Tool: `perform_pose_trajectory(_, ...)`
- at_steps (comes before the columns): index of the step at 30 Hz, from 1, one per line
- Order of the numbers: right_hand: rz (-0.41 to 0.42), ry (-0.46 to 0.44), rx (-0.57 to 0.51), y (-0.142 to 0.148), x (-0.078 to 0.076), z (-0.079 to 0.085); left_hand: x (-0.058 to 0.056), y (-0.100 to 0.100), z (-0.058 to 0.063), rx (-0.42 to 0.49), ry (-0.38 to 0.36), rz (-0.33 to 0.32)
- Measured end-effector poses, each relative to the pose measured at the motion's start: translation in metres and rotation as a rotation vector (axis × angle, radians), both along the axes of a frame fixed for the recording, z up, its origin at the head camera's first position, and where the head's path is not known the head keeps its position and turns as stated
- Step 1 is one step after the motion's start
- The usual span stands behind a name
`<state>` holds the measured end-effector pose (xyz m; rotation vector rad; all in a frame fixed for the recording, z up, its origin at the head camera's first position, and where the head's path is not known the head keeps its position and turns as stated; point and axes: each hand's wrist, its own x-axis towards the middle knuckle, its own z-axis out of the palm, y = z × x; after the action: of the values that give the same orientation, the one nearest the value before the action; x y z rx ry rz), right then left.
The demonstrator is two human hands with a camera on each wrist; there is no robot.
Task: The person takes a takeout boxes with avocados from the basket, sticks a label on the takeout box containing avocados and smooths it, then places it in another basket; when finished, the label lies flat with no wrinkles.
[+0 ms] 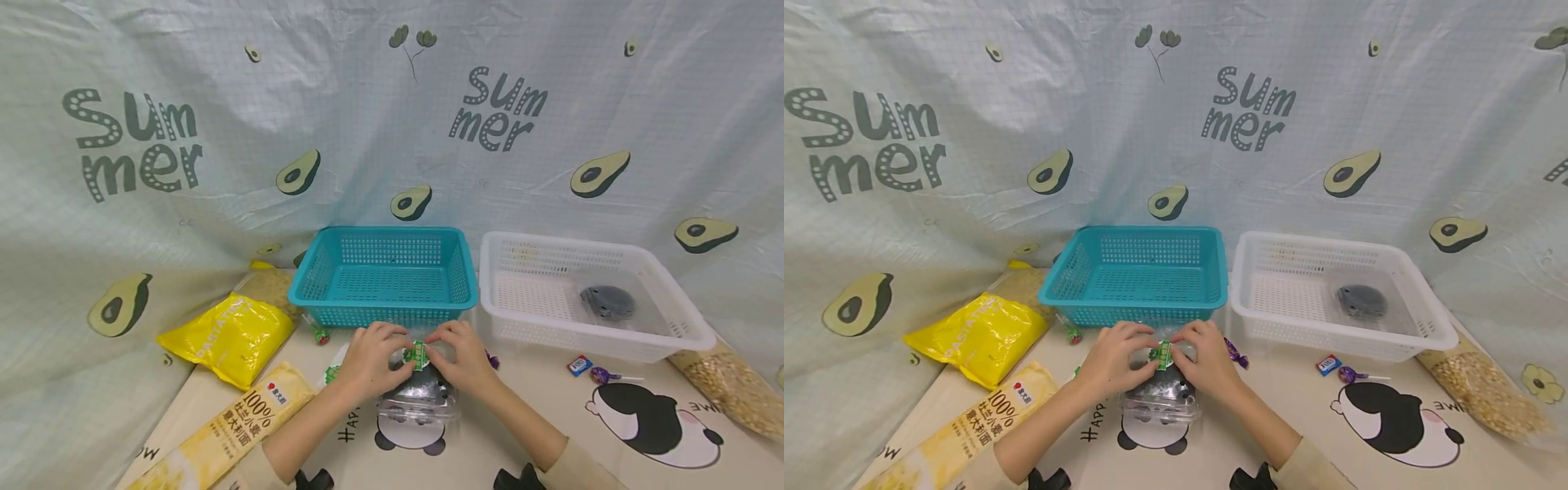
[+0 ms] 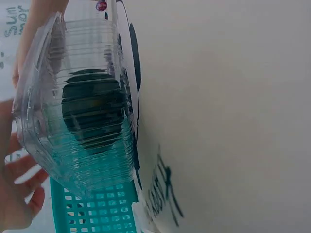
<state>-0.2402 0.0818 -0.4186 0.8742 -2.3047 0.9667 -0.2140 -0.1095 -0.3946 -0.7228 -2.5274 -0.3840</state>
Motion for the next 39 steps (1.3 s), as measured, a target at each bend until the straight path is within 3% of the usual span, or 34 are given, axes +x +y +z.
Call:
perform_pose_trajectory(2, 0.076, 0.084, 0.061, 0.002, 0.001, 0.001, 0.003, -0.003, -0.001, -0.042, -0.002, -0.078)
perform_pose_trajectory(5, 0.141, 0.129, 0.183, 0.006, 0.006, 0.002, 0.007, -0.007, -0.003, -0.102, -0.016, -0.129)
perform_pose_trajectory(9, 0.140, 0.128, 0.321, 0.012, 0.011, 0.002, 0.012, -0.012, -0.005, -0.128, -0.024, -0.134)
perform_pose_trajectory(16, 0.132, 0.198, 0.340, 0.021, 0.015, 0.004, 0.018, -0.017, -0.006, -0.095, -0.028, -0.130)
perform_pose_trajectory(20, 0.099, 0.151, 0.313, 0.025, 0.018, 0.002, 0.022, -0.022, -0.006, -0.038, -0.162, -0.125)
perform_pose_trajectory(25, 0.025, -0.095, 0.212, 0.033, 0.031, -0.001, 0.032, -0.034, -0.010, 0.120, -0.444, -0.088)
perform_pose_trajectory(28, 0.032, -0.213, 0.181, 0.036, 0.041, -0.003, 0.037, -0.036, -0.013, 0.179, -0.555, -0.105)
perform_pose_trajectory(31, 0.066, -0.224, 0.196, 0.035, 0.048, -0.004, 0.041, -0.034, -0.013, 0.165, -0.554, -0.126)
perform_pose_trajectory(34, 0.076, -0.187, 0.219, 0.034, 0.054, -0.001, 0.049, -0.028, -0.008, 0.113, -0.473, -0.121)
perform_pose_trajectory(39, 0.078, -0.110, 0.235, 0.036, 0.067, 0.013, 0.069, -0.025, 0.011, 0.101, -0.378, -0.105)
